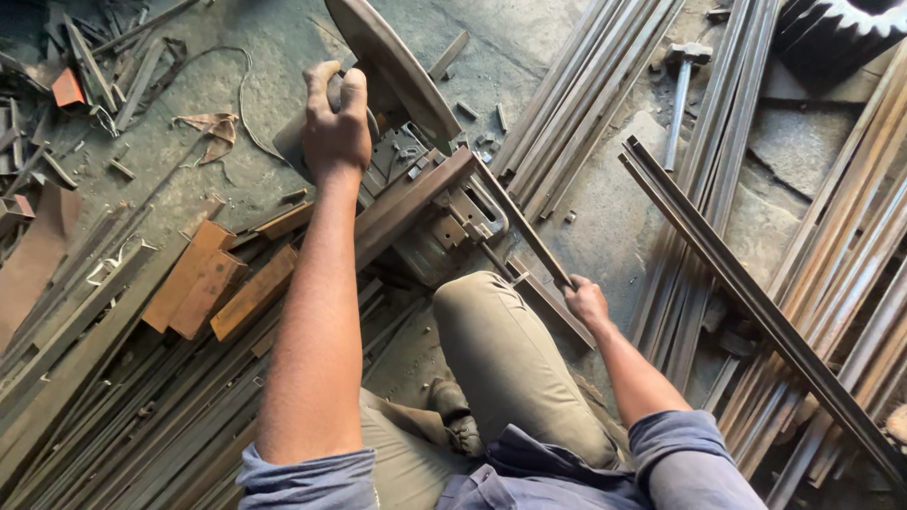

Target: The person uses a handheld angle grinder to cut a long metal bar into smaller segments. They repeatedly position the bar against the grinder's base, lower the spinning blade to cut through the metal, and then lift the tool to remove the cut piece. Sparks fly during the cutting process.

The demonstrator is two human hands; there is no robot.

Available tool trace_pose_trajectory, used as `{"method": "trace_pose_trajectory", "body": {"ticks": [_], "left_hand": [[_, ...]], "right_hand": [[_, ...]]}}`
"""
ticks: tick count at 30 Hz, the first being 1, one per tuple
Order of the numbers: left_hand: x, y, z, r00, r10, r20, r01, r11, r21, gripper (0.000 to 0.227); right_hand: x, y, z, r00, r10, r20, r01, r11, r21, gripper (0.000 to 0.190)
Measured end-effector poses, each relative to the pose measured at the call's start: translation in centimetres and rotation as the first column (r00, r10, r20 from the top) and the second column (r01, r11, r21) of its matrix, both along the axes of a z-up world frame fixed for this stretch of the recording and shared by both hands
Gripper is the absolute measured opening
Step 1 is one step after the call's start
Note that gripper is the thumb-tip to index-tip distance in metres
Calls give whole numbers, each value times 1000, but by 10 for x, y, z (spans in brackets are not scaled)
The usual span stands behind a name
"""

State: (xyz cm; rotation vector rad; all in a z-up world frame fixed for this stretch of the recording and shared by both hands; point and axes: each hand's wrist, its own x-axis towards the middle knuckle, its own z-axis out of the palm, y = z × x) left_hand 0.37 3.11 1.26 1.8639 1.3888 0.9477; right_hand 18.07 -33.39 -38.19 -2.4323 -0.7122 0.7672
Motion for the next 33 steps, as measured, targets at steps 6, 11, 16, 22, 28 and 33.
{"method": "trace_pose_trajectory", "body": {"ticks": [6,11,16,22,28,33], "left_hand": [[1,1,-4,1000,-8,19,6,998,60,61],[1,-1,-6,998,-21,54,18,998,68,59],[1,2,-8,998,-21,61,18,998,52,60],[1,3,-16,998,-41,51,35,994,105,60],[1,0,-11,999,-34,41,31,997,77,62],[2,-1,-9,1000,-14,27,12,999,49,63]], "right_hand": [[20,1,8,921,-136,-365,134,991,-29,44],[-2,8,-5,943,-27,-333,30,1000,3,38],[-19,12,-9,970,61,-235,-55,998,34,42],[-9,13,10,880,-16,-474,102,982,156,48],[15,13,39,690,11,-724,132,981,141,56],[28,7,46,513,108,-852,128,971,200,56]]}}
